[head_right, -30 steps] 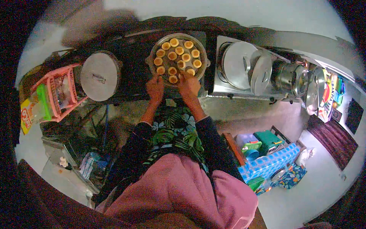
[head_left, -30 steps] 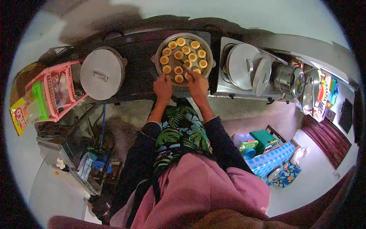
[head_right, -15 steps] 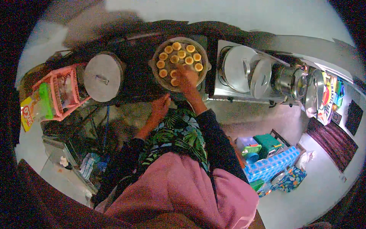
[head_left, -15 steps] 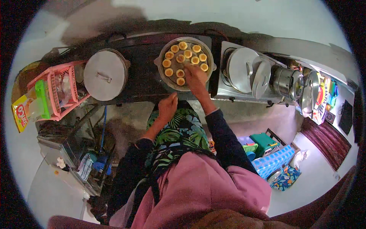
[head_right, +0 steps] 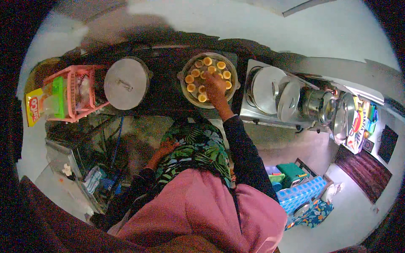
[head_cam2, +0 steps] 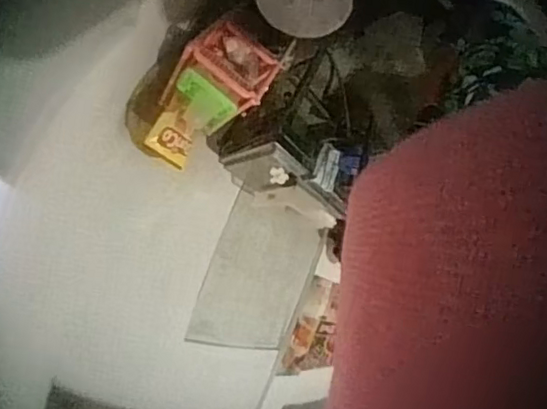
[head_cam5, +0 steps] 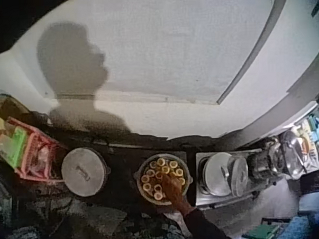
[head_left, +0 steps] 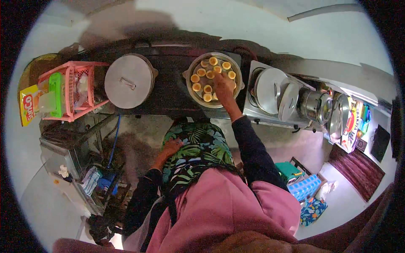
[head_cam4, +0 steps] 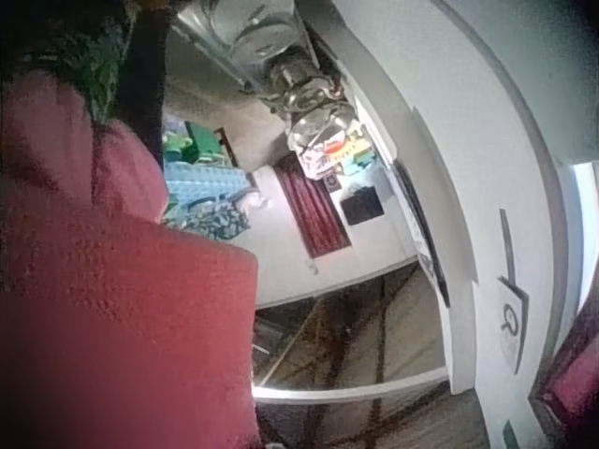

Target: The person uncovers several lids from steaming pans, checks the contents by hand, and then re-covers the pans.

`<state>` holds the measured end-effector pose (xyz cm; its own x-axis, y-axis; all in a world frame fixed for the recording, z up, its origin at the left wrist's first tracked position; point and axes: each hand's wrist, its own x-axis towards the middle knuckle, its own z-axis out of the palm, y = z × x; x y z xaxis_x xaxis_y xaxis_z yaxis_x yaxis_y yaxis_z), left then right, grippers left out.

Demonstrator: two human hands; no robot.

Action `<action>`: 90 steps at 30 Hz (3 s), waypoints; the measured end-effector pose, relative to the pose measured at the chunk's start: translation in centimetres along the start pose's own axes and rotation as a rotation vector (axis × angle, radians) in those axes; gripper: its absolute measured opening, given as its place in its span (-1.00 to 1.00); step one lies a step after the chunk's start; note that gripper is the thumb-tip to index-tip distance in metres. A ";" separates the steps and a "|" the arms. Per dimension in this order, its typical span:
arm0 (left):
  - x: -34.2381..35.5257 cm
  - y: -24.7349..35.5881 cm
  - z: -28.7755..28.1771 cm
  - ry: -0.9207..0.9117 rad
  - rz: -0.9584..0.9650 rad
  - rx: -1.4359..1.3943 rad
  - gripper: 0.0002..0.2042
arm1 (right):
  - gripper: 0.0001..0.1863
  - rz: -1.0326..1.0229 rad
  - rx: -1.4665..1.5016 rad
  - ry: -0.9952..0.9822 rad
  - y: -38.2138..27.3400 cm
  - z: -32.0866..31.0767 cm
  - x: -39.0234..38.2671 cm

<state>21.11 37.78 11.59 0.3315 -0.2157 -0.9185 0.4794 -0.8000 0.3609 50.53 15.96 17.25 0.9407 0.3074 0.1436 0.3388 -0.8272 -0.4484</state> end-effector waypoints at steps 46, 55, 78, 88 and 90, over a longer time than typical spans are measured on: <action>6.6 -8.5 7.7 0.739 -0.185 -0.131 -0.71 | -0.79 0.214 0.064 0.110 2.5 -0.5 -8.9; 10.9 -7.8 8.1 0.798 -0.063 0.044 -0.76 | -0.78 0.338 -0.043 0.049 8.6 -2.7 -6.9; 9.8 -11.7 15.4 0.993 -0.010 -0.129 -0.79 | -0.78 -0.183 0.137 0.202 3.6 -0.5 -3.6; 7.9 -10.4 15.7 1.179 0.089 0.524 -0.77 | -0.80 -0.106 -0.025 0.140 5.1 -0.6 -5.2; 8.2 -9.5 16.2 1.117 0.109 0.129 -0.74 | -0.78 -0.029 0.093 0.087 5.6 -0.5 -5.5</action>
<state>6.06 34.55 -1.97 0.9381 0.2821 -0.2008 0.3377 -0.8733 0.3511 47.27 9.39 14.44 0.9298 0.2857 0.2319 0.3668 -0.7699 -0.5222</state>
